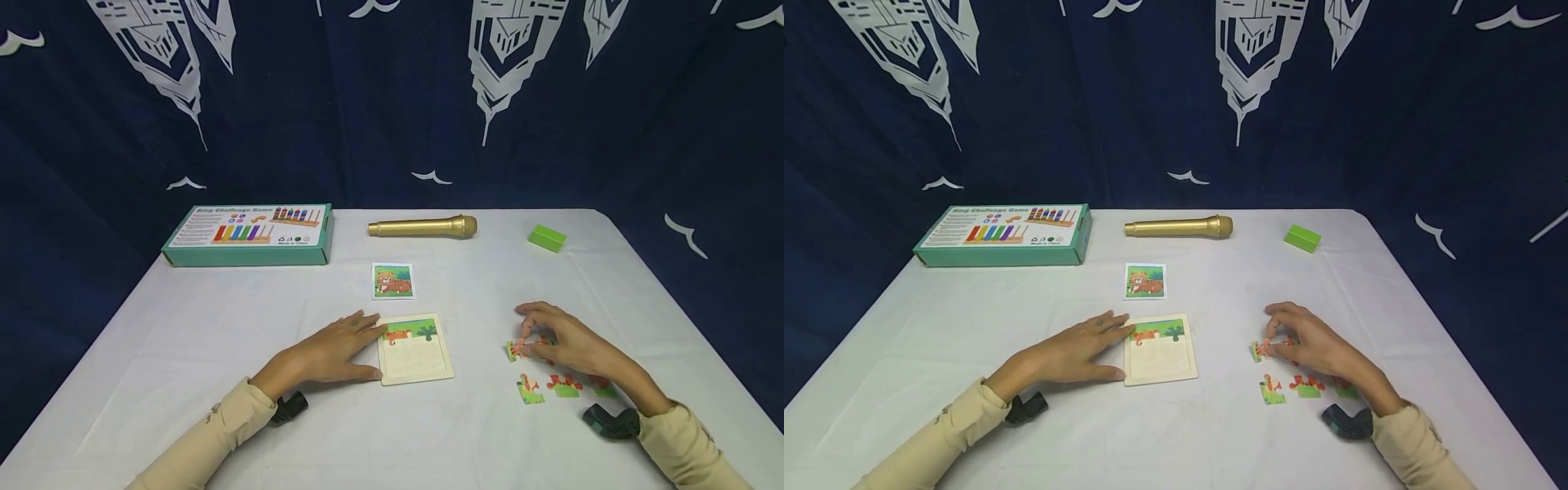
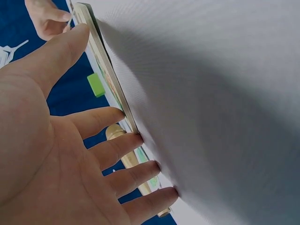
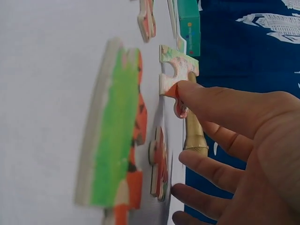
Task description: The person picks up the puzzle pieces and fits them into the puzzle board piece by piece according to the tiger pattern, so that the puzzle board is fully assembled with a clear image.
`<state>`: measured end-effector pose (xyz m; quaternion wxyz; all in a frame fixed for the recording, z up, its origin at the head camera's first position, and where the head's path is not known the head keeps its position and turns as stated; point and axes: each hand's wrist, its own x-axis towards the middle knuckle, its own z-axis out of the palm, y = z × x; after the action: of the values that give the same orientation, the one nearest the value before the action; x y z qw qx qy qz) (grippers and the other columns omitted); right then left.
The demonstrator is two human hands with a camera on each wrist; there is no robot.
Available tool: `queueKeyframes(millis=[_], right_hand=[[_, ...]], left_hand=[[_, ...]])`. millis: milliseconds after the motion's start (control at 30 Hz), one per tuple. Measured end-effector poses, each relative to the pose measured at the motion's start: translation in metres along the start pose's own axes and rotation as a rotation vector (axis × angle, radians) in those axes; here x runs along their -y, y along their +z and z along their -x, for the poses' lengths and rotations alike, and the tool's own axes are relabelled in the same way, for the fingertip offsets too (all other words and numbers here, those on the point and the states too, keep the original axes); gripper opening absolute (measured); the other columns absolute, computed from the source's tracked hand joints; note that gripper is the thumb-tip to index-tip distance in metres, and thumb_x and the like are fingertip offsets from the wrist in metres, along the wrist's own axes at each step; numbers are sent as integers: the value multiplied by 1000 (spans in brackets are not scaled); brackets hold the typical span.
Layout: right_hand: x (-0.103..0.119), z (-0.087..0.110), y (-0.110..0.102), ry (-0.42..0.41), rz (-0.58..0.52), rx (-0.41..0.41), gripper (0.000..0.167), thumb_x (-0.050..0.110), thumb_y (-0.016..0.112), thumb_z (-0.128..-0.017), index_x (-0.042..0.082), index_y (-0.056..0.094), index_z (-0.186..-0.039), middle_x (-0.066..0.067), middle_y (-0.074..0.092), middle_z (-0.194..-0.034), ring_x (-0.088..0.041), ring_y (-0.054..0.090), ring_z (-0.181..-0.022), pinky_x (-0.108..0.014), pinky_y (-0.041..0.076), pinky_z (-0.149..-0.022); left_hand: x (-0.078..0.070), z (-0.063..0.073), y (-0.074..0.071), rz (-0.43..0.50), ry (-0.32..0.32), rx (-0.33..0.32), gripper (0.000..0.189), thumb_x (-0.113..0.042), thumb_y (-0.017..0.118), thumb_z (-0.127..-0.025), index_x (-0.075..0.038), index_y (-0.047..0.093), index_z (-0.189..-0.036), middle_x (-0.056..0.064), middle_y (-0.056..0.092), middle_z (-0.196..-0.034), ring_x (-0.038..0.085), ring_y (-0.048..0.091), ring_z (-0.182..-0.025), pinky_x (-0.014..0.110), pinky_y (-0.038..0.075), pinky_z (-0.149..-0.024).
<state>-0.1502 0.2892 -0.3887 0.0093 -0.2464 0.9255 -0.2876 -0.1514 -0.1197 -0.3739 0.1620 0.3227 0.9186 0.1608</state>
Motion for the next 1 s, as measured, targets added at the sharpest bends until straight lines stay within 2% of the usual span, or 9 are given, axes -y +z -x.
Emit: queueKeyframes(millis=[67, 167, 300, 500, 700, 833, 1000], right_hand=[[1, -1, 1, -25, 2, -18, 25, 13, 80, -78, 21, 57, -82, -15, 57, -124, -39, 49, -117, -49, 40, -88], [3, -1, 2, -61, -6, -35, 25, 14, 80, -78, 23, 57, -82, -7, 60, -114, -25, 52, -108, -37, 43, -84], [7, -1, 2, -53, -109, -3, 19, 16, 76, -83, 22, 58, -85, 0, 59, -99, -12, 53, -89, -25, 46, -70], [15, -8, -4, 28, -307, 75, 5, 13, 62, -94, 13, 57, -94, -6, 63, -84, -15, 52, -65, -26, 44, -49], [27, -27, -4, 32, -403, 83, 7, 10, 58, -96, 5, 56, -101, -18, 60, -80, -17, 49, -58, -28, 43, -49], [37, -42, 4, 23, -467, 87, 14, 13, 60, -95, 3, 56, -106, -23, 58, -79, -16, 52, -61, -31, 45, -53], [51, -57, 19, 2, -538, 135, 16, 13, 59, -95, 4, 57, -108, -28, 53, -75, -13, 45, -55, -28, 39, -48]], left_hand=[[0, 0, 0, -2, 1, -1, 78, -51, 65, -87, -13, 36, -149, 7, 28, -156, 31, 14, -146, 50, 17, -116], [1, 0, 1, -5, 0, -1, 79, -51, 65, -87, -13, 36, -149, 7, 28, -157, 31, 14, -146, 50, 17, -116], [1, -1, 1, -5, 0, -1, 79, -51, 65, -86, -13, 36, -149, 7, 27, -157, 31, 14, -146, 50, 17, -116], [1, -1, 1, -4, -6, 6, 78, -52, 64, -87, -15, 35, -150, 6, 26, -157, 31, 13, -147, 50, 17, -116], [1, 0, 1, -1, 3, 3, 78, -51, 64, -87, -14, 35, -149, 7, 27, -157, 31, 13, -146, 50, 17, -116], [1, 0, 0, -14, 10, 2, 78, -52, 63, -87, -12, 36, -149, 8, 27, -157, 32, 14, -146, 50, 18, -116], [1, 0, -1, -24, 9, 9, 78, -53, 62, -87, -11, 36, -149, 8, 27, -157, 32, 14, -146, 50, 18, -116]])
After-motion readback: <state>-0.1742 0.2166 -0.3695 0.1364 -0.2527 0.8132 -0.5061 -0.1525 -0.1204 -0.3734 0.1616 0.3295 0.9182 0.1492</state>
